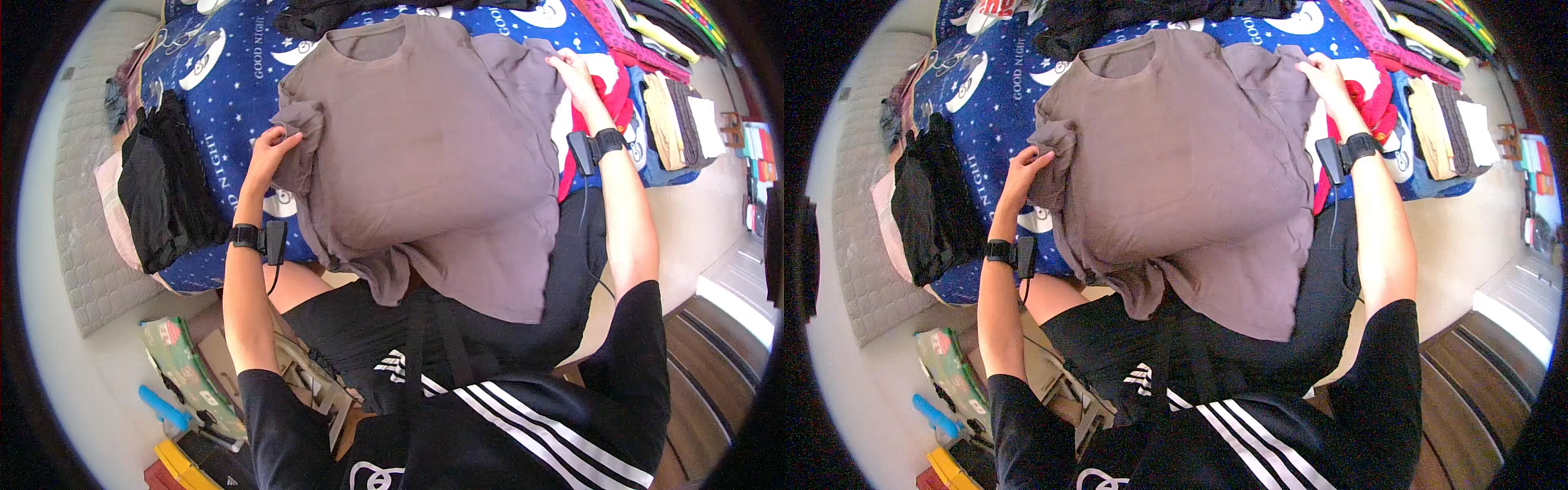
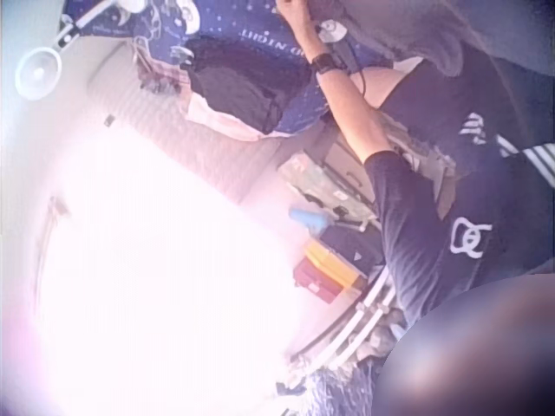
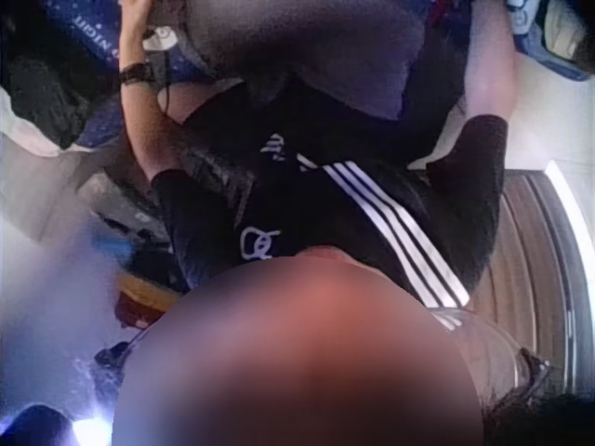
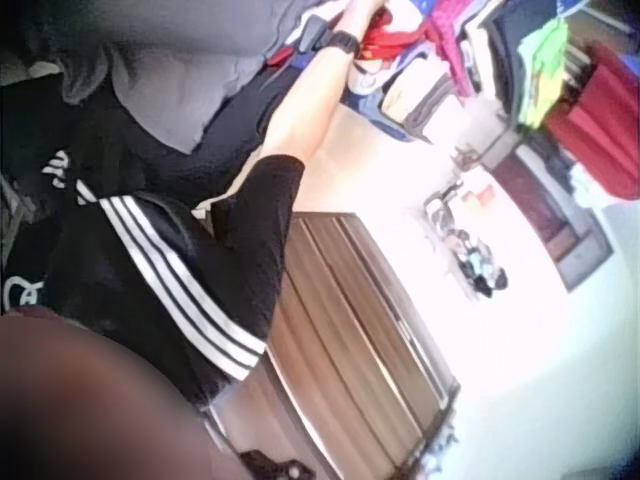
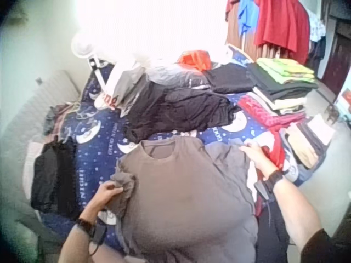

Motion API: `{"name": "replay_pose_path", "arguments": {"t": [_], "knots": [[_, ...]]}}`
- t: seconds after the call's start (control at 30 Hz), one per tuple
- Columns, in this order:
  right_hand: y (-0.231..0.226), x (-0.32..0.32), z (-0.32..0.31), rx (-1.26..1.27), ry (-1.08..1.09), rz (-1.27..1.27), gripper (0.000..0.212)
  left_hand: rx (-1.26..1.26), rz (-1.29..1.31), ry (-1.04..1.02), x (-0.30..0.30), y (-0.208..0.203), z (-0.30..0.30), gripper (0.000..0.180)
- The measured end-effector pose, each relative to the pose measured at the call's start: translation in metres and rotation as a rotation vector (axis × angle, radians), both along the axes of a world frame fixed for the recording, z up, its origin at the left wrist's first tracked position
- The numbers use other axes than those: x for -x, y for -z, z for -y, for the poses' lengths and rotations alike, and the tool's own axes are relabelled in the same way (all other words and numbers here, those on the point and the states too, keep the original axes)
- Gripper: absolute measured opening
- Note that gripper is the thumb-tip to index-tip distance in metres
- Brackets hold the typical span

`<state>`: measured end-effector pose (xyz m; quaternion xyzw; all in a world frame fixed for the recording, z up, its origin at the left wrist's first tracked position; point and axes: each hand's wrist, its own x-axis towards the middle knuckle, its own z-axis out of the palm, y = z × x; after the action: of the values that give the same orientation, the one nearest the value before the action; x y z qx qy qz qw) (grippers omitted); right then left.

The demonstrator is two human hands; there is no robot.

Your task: Folding t-shirts on a bed.

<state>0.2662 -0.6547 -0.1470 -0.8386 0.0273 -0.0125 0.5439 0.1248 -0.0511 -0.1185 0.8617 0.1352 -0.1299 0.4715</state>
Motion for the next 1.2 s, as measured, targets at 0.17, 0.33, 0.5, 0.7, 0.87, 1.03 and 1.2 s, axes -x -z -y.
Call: {"name": "replay_pose_path", "arguments": {"t": [0.17, 0.33, 0.5, 0.7, 0.87, 1.03, 1.2], "knots": [[-0.012, 0.004, 0.01, -0.333, 0.051, -0.152, 0.032, 0.099, 0.068, -0.016, 0.001, -0.009, 0.023, 0.022], [-0.032, 0.008, 0.029, -0.359, 0.002, -0.246, 0.042, 0.072, 0.197, -0.201, 0.004, -0.01, 0.006, 0.013], [-0.033, 0.005, 0.073, -0.376, -0.157, -0.259, 0.021, 0.455, -0.098, -0.456, -0.006, -0.041, -0.002, 0.052], [-0.091, 0.026, 0.067, 0.457, -0.564, 0.464, 0.035, 0.507, 0.016, -0.584, 0.022, -0.098, -0.069, 0.068], [-0.067, 0.009, 0.063, -0.321, -0.075, -0.161, 0.042, 0.518, -0.012, -0.594, 0.052, -0.092, -0.098, 0.069], [-0.044, 0.001, 0.074, 0.016, 0.112, 0.054, 0.052, 0.459, 0.067, -0.792, 0.073, -0.086, -0.08, 0.082], [-0.025, -0.003, 0.084, 0.366, 0.359, 0.18, 0.071, 0.653, -0.004, -0.846, 0.086, -0.06, -0.066, 0.082]]}}
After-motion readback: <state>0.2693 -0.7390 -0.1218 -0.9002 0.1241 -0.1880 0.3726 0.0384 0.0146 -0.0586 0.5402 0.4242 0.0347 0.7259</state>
